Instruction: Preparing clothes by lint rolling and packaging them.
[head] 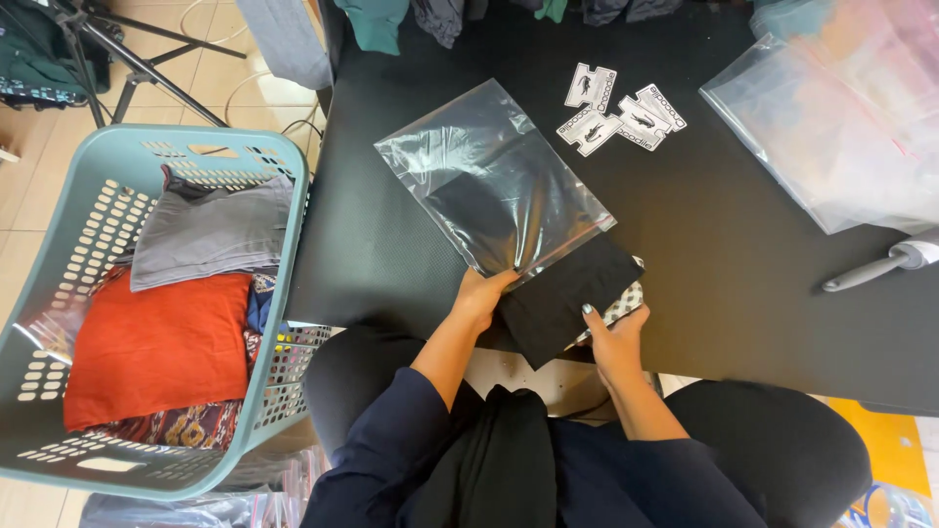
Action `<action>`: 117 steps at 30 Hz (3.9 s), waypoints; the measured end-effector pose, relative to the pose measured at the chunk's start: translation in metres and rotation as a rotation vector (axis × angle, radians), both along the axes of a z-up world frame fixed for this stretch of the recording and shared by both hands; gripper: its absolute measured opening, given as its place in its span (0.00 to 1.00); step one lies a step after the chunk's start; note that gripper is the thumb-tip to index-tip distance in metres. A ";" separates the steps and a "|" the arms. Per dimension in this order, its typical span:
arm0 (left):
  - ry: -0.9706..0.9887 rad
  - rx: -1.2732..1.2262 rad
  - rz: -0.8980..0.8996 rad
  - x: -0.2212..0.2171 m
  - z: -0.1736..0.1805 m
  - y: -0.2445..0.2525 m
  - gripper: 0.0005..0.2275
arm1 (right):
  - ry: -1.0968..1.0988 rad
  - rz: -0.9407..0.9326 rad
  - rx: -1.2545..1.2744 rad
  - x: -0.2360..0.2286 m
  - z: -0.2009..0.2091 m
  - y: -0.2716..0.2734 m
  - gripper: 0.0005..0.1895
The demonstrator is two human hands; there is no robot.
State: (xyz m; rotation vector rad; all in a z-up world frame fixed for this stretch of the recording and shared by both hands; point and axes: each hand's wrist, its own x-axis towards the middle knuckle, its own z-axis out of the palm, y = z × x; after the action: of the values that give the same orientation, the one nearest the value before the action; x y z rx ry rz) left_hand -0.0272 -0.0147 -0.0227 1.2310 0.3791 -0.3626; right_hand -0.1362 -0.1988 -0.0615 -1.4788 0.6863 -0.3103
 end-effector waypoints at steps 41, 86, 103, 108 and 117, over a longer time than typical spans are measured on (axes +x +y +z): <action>0.068 0.010 -0.267 0.050 -0.017 0.024 0.31 | 0.198 -0.168 -1.127 0.250 0.022 -0.143 0.45; -1.227 1.315 0.148 0.013 -0.025 0.028 0.04 | -0.195 0.613 0.109 0.047 0.040 -0.052 0.17; -1.219 1.027 0.229 0.006 -0.005 0.027 0.03 | -0.190 0.015 -0.105 0.159 0.003 0.048 0.14; -1.226 1.010 0.245 0.011 -0.011 0.025 0.03 | 0.095 0.392 -0.238 0.171 0.007 0.059 0.08; -1.087 1.113 0.056 0.001 -0.003 0.016 0.25 | -0.278 0.072 -0.192 0.158 0.027 0.058 0.22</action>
State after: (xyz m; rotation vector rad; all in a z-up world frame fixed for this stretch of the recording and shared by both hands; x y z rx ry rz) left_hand -0.0262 0.0011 -0.0259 2.2608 -0.4136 0.6902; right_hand 0.0220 -0.1408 -0.0347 -1.5993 0.3869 -0.5265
